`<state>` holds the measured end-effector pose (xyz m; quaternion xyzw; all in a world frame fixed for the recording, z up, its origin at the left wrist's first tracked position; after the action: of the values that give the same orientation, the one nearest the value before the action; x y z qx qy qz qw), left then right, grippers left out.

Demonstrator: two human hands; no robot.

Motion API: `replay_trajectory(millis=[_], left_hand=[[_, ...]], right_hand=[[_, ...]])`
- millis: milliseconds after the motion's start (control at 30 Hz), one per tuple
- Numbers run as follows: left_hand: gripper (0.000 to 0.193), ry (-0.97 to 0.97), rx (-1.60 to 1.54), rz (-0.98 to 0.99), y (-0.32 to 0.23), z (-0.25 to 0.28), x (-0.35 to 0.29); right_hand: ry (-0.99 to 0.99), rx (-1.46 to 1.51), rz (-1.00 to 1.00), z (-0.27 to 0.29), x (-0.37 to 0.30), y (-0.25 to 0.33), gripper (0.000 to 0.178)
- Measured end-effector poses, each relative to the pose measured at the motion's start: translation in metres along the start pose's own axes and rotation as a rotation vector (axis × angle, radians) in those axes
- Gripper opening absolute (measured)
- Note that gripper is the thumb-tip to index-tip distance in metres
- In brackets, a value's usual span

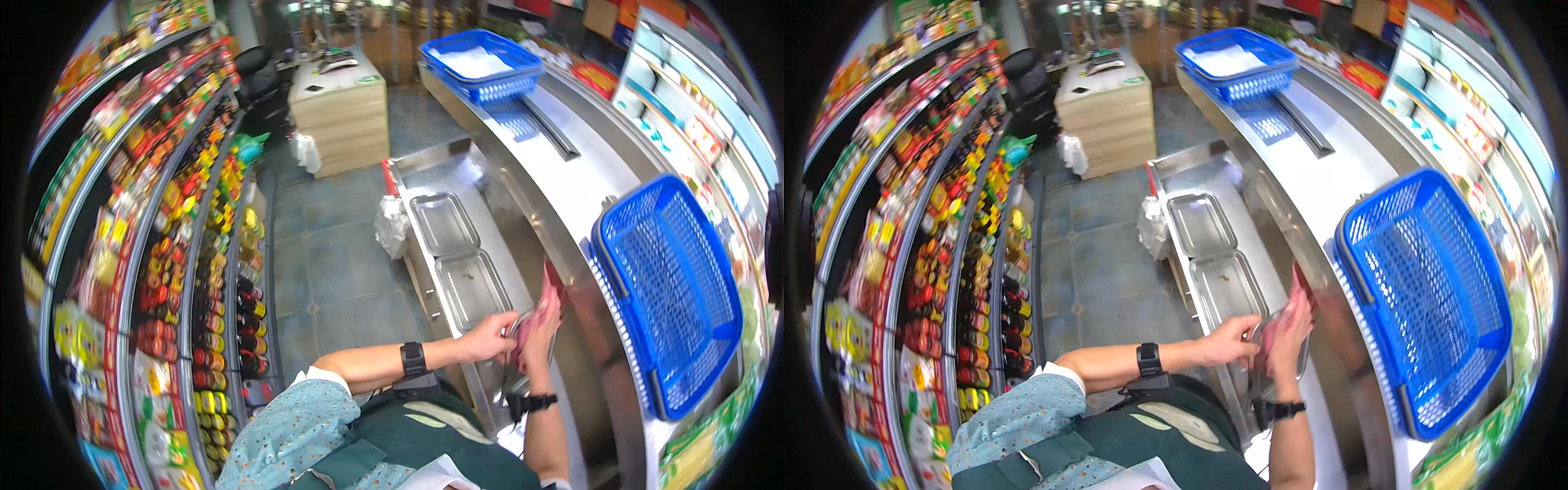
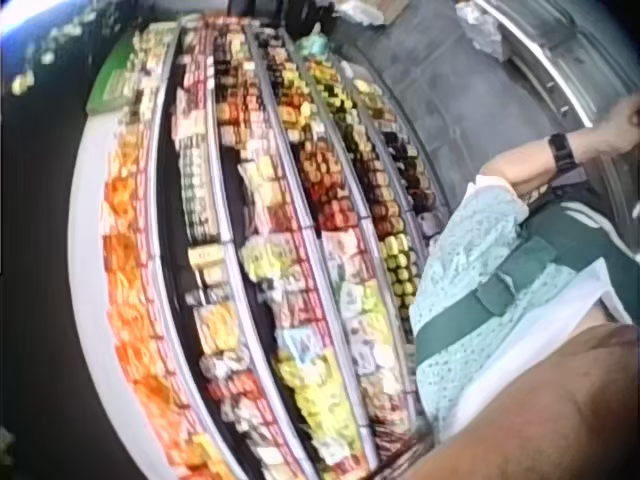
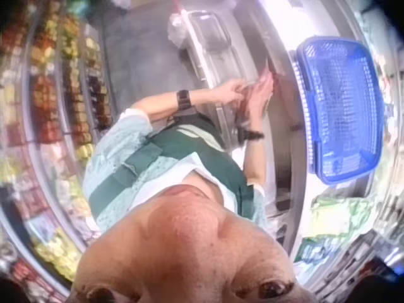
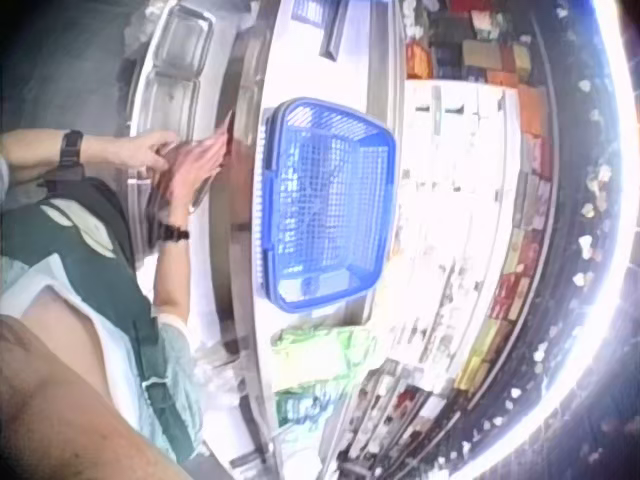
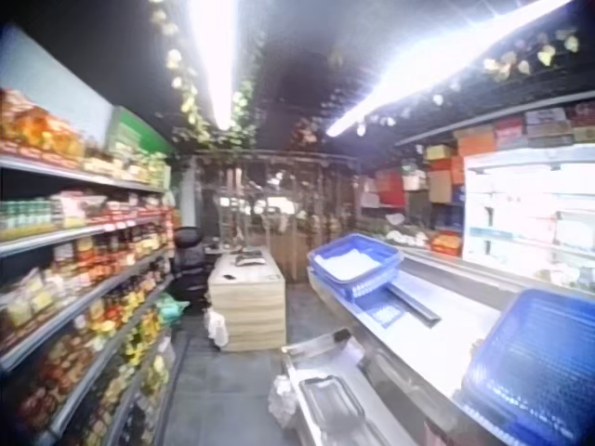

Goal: Clean the stainless steel counter and metal trays using a rag.

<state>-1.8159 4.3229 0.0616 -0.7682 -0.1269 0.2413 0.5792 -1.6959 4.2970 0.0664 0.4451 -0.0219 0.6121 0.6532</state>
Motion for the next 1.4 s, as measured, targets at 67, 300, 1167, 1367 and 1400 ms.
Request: replay_trajectory(millis=[67,300,1167,1367,1400], left_hand=[[0.023,0.001,-0.084,-0.003,-0.007,0.007,-0.008],[0.020,-0.052,-0.331,-0.184,-0.048,0.088,-0.022],[0.022,0.033,-0.573,-0.070,-0.005,0.142,0.019],[0.018,-0.045,-0.657,0.003,-0.008,0.160,0.004],[0.018,-0.055,-0.601,0.019,-0.008,0.163,0.004]], right_hand=[[0.046,0.232,-0.221,-0.010,-0.002,-0.049,0.045],[0.207,-0.629,-0.132,-0.013,-0.040,-0.006,0.051],[-0.079,-0.083,0.105,-0.083,0.017,0.134,0.041],[0.103,-0.194,-0.076,-0.067,-0.006,0.082,0.038],[0.019,-0.002,-0.246,-0.064,-0.029,0.036,0.035]])
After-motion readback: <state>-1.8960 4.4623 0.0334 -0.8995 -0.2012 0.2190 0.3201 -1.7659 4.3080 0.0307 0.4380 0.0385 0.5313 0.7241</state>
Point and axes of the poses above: each hand's wrist, its own x-axis towards the middle knuckle, its own z-axis out of the back of the hand, y = z × x, the point moved 9 cm from there along x, towards the middle knuckle, and after that the axes turned 14 degrees about z, right-handed, at the moved point
